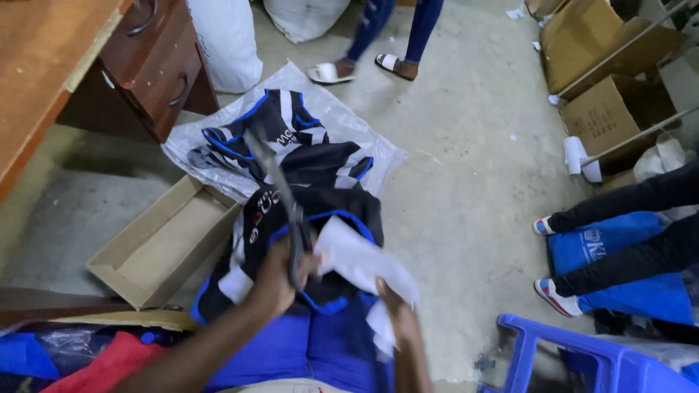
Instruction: Trimming excess backing material from a garment using scissors
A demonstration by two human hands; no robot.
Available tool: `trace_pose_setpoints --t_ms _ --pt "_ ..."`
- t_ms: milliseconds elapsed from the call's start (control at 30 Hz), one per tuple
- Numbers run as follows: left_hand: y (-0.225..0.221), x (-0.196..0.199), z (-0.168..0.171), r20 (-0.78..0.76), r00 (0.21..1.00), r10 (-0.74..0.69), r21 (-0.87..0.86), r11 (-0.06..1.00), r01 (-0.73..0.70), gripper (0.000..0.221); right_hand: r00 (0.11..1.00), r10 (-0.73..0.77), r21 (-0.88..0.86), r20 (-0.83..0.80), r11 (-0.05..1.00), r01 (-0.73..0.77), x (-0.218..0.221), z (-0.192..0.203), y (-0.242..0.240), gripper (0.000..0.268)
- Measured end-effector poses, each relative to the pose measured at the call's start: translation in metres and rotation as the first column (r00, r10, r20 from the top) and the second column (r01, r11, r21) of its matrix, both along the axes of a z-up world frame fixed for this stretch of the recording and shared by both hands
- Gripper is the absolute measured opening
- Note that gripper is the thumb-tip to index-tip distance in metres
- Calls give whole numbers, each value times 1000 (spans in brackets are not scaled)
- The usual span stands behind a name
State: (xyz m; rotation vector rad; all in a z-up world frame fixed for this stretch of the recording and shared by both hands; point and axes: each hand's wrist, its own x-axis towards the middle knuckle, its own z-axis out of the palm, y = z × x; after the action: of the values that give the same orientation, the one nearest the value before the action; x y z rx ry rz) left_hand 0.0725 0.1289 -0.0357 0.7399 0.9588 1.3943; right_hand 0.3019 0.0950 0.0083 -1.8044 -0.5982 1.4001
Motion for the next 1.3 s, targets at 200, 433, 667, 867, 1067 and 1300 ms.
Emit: trace_pose_setpoints --t_ms 200,433,667,867,1067,1300 --pt "-94 8 27 195 971 -137 -233 955 182 24 869 495 192 -17 854 -483 71 -4 11 24" --pt "-79 18 -65 -42 990 137 -383 913 -143 17 579 321 -43 750 897 -441 7 -63 50 74" --pt "-52 -6 10 -532 846 -14 -155 985 -81 35 575 -49 348 817 836 -424 -53 -82 -41 45" --pt "-20 12 58 -822 478 -309 -208 945 254 19 557 71 409 827 603 -685 -69 -83 -27 51" --pt "3 -6 93 -795 422 -435 -201 846 493 31 559 -83 499 825 570 -653 -64 -58 -8 35" --pt "-24 -64 81 -707 339 -621 -230 655 720 10 993 -63 230 102 972 38 -10 -32 -9 33"
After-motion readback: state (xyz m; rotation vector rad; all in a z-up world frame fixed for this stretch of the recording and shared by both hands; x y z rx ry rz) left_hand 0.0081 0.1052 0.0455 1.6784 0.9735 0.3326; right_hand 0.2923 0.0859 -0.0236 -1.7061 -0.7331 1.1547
